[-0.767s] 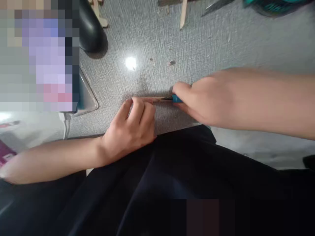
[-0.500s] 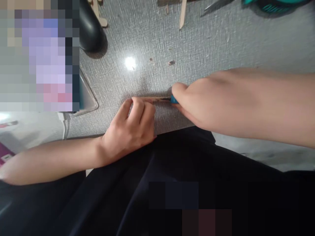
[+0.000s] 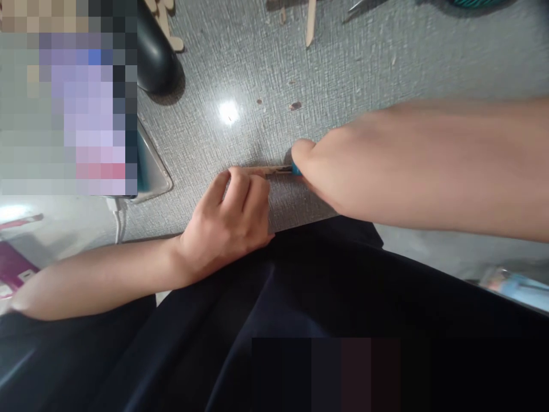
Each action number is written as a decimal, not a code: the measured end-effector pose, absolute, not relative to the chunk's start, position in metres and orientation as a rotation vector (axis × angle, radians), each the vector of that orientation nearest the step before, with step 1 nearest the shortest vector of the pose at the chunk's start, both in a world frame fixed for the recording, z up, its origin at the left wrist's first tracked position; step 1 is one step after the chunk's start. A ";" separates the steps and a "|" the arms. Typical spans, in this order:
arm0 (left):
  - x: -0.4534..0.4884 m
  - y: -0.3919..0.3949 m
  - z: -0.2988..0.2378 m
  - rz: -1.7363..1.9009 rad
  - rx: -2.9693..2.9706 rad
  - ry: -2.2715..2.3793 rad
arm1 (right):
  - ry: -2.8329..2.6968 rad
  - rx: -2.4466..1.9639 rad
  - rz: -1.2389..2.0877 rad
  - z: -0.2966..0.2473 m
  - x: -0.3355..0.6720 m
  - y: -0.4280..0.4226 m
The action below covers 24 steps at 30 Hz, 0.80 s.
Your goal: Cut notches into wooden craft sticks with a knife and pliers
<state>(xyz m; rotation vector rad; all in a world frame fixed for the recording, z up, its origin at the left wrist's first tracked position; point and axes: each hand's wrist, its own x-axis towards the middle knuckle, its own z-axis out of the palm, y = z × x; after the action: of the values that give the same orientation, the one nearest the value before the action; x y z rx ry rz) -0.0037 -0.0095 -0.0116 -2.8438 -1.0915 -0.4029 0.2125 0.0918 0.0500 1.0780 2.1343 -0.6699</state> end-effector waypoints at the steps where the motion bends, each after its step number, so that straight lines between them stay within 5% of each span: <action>1: -0.003 -0.008 -0.010 -0.388 -2.814 -1.055 | 2.010 1.002 -0.549 0.049 0.210 0.093; 24: -0.007 -0.014 -0.015 -0.363 -2.848 -1.109 | 2.032 1.035 -0.621 0.028 0.239 0.092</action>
<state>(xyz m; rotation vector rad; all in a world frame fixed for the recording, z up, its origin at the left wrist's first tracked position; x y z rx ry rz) -0.0068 -0.0141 -0.0153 -2.8480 -1.1093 -0.3631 0.2392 0.0917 0.0283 1.0354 2.0318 -0.6208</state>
